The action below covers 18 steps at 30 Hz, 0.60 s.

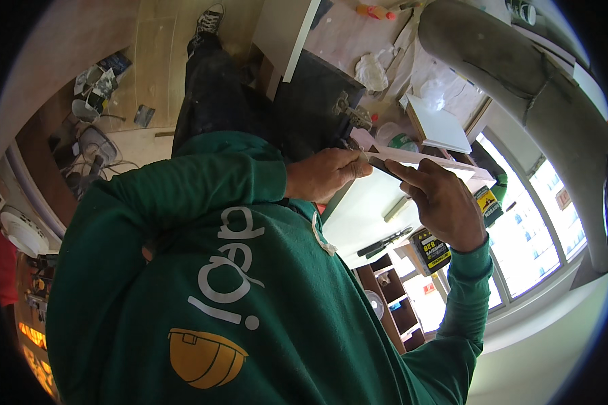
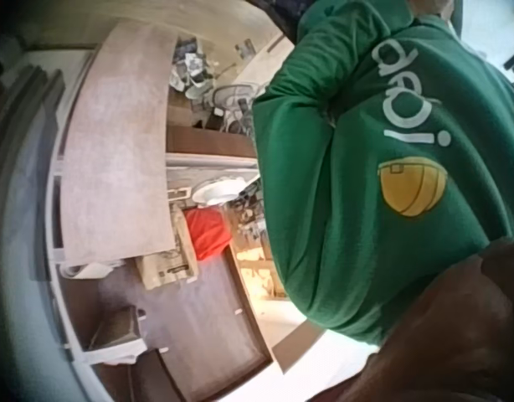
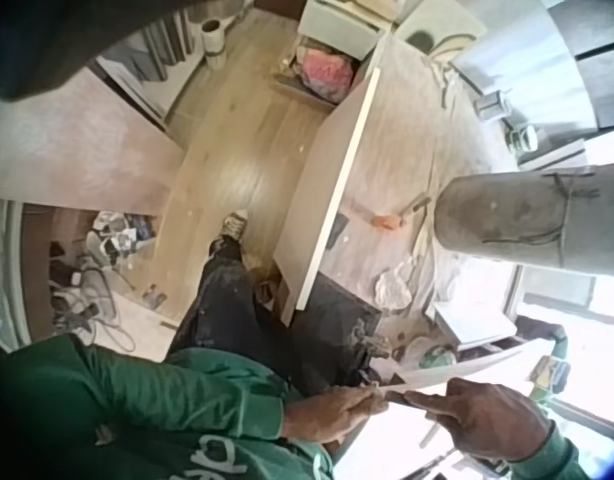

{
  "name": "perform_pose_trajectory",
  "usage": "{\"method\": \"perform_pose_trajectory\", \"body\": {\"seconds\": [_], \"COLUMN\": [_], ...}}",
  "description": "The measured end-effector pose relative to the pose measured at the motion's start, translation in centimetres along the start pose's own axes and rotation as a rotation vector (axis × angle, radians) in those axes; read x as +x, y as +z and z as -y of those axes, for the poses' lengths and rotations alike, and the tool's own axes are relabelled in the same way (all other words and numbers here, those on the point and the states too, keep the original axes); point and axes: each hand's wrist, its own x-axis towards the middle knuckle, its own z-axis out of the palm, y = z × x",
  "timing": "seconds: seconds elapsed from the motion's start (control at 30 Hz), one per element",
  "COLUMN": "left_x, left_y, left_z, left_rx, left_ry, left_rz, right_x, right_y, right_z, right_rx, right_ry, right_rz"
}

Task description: The person trims the edge of a white cabinet door using a utility knife, then sands the edges with a sanding block. The person flips the door to work on different sides and places it back on the workbench.

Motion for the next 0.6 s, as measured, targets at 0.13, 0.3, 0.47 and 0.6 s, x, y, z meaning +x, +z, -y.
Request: {"method": "perform_pose_trajectory", "body": {"seconds": [0.13, 0.3, 0.47, 0.6], "left_x": [-0.1, -0.2, -0.2, -0.3], "left_y": [0.1, 0.1, 0.0, 0.1], "left_z": [-0.3, -0.7, -0.5, -0.5], "left_rx": [-0.015, 0.006, 0.054, 0.052], "left_ry": [0.031, -0.013, -0.006, 0.015], "left_rz": [-0.037, -0.039, -0.039, -0.05], "right_x": [0.1, 0.2, 0.1, 0.1], "right_y": [-0.5, -0.5, 0.1, 0.0], "right_z": [0.0, 0.0, 0.0, 0.6], "right_rx": [0.004, -0.009, -0.019, -0.047], "right_ry": [-0.026, -0.029, -0.024, -0.008], "right_rz": [0.012, 0.008, -0.018, -0.033]}}
